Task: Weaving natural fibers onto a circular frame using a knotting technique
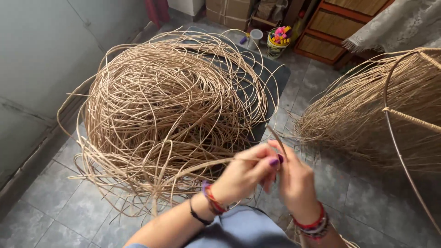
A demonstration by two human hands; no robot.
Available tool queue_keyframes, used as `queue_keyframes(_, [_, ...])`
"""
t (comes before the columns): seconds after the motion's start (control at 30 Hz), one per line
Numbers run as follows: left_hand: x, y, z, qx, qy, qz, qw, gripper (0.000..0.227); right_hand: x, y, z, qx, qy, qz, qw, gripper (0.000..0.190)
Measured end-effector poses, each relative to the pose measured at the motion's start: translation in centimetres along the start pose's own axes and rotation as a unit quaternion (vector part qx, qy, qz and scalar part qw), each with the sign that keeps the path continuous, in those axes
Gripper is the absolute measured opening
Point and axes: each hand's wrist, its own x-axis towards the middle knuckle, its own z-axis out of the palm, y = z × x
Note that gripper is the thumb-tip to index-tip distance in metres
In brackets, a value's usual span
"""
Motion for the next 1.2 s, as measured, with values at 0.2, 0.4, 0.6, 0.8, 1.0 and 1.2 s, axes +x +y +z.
queue_keyframes(0.2, [0.0,3.7,-6.3,-0.152,0.231,0.083,0.957,0.02,-0.7,3.7,-3.2,-0.08,0.112,0.105,0.985,0.038])
queue_keyframes(0.4, [1.5,0.4,-1.1,0.046,0.059,0.033,0.997,0.01,0.4,0.2,-0.4,0.031,0.02,0.023,0.999,0.05])
queue_keyframes(0.6, [1.3,3.0,-5.8,-0.096,0.261,0.067,0.958,0.012,-0.5,3.8,-3.1,-0.079,0.112,0.04,0.99,0.026])
queue_keyframes(0.8, [1.7,1.1,-0.4,0.074,0.113,0.042,0.99,0.01,0.3,-1.3,-1.2,-0.086,0.107,0.002,0.99,0.045])
queue_keyframes(1.0, [1.2,4.4,-4.5,0.019,0.2,0.02,0.979,0.012,-2.9,1.0,-2.6,-0.108,0.121,0.096,0.982,0.037])
queue_keyframes(1.2, [0.3,3.1,-1.0,0.208,-0.014,0.057,0.976,0.021,-4.3,-3.3,-0.6,-0.021,0.121,0.132,0.984,0.041])
